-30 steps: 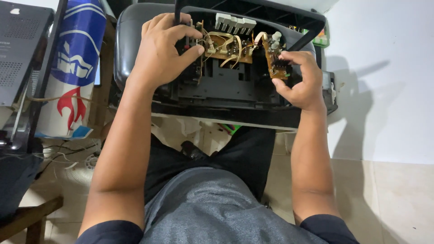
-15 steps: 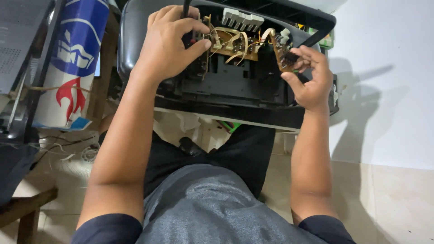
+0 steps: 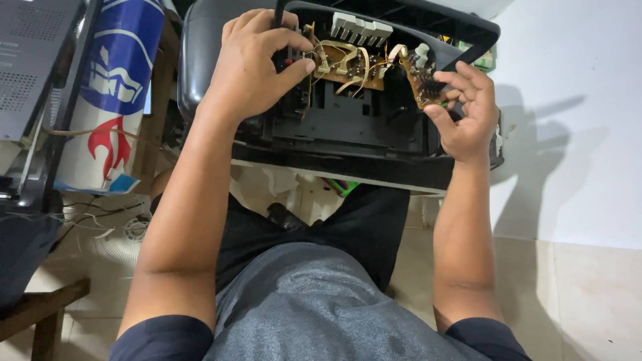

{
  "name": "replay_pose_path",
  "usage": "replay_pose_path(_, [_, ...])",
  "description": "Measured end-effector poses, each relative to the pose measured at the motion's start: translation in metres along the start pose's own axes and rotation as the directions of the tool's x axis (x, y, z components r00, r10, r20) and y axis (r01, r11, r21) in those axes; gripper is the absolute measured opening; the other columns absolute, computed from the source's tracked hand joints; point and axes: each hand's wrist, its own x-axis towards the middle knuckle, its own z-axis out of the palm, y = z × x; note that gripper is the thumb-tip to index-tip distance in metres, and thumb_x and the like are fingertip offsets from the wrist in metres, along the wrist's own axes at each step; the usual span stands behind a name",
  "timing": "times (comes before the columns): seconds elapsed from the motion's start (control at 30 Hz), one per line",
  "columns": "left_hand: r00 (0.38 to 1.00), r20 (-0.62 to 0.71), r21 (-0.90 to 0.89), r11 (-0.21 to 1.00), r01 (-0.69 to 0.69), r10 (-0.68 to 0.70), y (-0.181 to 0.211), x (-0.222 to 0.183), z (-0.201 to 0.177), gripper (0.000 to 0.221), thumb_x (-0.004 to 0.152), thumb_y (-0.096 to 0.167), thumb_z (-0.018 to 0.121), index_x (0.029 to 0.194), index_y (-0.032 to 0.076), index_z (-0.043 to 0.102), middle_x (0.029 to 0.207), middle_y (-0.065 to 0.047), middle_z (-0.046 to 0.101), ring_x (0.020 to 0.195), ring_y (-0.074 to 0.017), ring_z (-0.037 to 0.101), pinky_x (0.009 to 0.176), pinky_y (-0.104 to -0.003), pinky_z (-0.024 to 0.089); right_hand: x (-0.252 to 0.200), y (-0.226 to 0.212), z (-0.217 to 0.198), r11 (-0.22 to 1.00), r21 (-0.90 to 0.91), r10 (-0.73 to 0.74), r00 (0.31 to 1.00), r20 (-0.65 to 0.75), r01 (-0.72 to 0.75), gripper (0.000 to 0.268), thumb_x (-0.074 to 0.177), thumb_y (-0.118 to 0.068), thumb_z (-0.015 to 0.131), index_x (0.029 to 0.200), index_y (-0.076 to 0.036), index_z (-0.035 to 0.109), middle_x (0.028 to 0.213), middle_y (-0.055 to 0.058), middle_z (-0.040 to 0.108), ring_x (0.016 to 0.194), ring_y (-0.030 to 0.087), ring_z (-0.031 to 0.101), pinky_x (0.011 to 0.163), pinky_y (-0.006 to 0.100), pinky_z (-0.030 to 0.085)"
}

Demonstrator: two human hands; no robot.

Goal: Disassembling a large electronic device by removing screws and extracting internal circuit boards and mechanical parts.

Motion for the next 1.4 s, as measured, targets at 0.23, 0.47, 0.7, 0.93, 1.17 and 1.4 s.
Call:
replay_pose_path(0.23, [1.0, -0.003, 0.002, 1.0, -0.004, 0.004, 0.0, -0.002, 0.0, 0.017, 0.103, 0.028, 0.079, 0.116, 0.016, 0.077, 0.133, -0.008, 0.061, 0.128, -0.039, 0.051, 0.104, -0.059, 0.032, 0.003, 0.001, 0.0, 1.0, -0.026, 0.014, 0.999, 0.033, -0.013, 0.074, 0.092, -0.011, 0.091, 0.146, 0.001, 0.041, 0.126, 0.023, 0.07, 0.095, 0.021, 0.063, 0.079, 0.028, 0.049])
replay_pose_path(0.47, [1.0, -0.005, -0.003, 1.0, -0.011, 0.011, 0.002, -0.001, -0.002, 0.018, 0.103, 0.027, 0.078, 0.117, 0.016, 0.077, 0.132, -0.008, 0.061, 0.128, -0.0381, 0.052, 0.104, -0.06, 0.033, 0.004, 0.002, -0.003, 1.0, -0.025, -0.016, 0.997, 0.077, 0.018, 0.076, 0.093, -0.021, 0.088, 0.148, -0.001, 0.039, 0.123, 0.021, 0.071, 0.09, 0.019, 0.063, 0.078, 0.027, 0.049])
replay_pose_path(0.7, [1.0, -0.011, 0.001, 1.0, -0.001, 0.001, 0.002, 0.0, -0.001, 0.016, 0.101, 0.026, 0.08, 0.114, 0.016, 0.078, 0.131, -0.009, 0.063, 0.127, -0.0388, 0.053, 0.101, -0.059, 0.035, 0.004, 0.0, -0.003, 0.999, -0.045, -0.021, 0.997, 0.076, 0.025, 0.09, 0.085, -0.025, 0.094, 0.151, -0.003, 0.037, 0.128, 0.021, 0.07, 0.095, 0.021, 0.067, 0.075, 0.026, 0.049])
replay_pose_path(0.93, [1.0, -0.002, -0.004, 1.0, 0.014, -0.014, 0.003, -0.001, -0.002, 0.019, 0.102, 0.027, 0.079, 0.118, 0.017, 0.077, 0.139, -0.011, 0.06, 0.13, -0.0398, 0.052, 0.106, -0.059, 0.033, 0.003, 0.0, -0.004, 0.999, -0.032, -0.012, 0.997, 0.075, 0.014, 0.089, 0.086, -0.014, 0.095, 0.152, -0.002, 0.036, 0.131, 0.024, 0.069, 0.096, 0.022, 0.065, 0.076, 0.027, 0.049])
replay_pose_path(1.17, [0.997, 0.017, -0.039, 0.997, 0.073, -0.073, 0.012, 0.001, -0.008, 0.02, 0.102, 0.024, 0.077, 0.119, 0.015, 0.076, 0.141, -0.014, 0.056, 0.132, -0.039, 0.053, 0.109, -0.058, 0.031, 0.004, 0.001, -0.005, 0.996, -0.037, -0.079, 0.992, 0.095, 0.083, 0.077, 0.089, -0.011, 0.093, 0.147, 0.005, 0.045, 0.13, 0.026, 0.068, 0.105, 0.028, 0.069, 0.083, 0.031, 0.057])
replay_pose_path(1.4, [0.999, 0.016, -0.04, 0.998, 0.043, -0.043, 0.015, 0.002, -0.011, 0.019, 0.104, 0.023, 0.076, 0.121, 0.015, 0.076, 0.141, -0.013, 0.057, 0.13, -0.0379, 0.056, 0.107, -0.059, 0.035, 0.0, -0.004, -0.002, 1.0, 0.01, 0.009, 0.999, 0.049, -0.009, 0.055, 0.096, -0.009, 0.085, 0.14, 0.005, 0.055, 0.129, 0.025, 0.07, 0.089, 0.023, 0.067, 0.077, 0.03, 0.052])
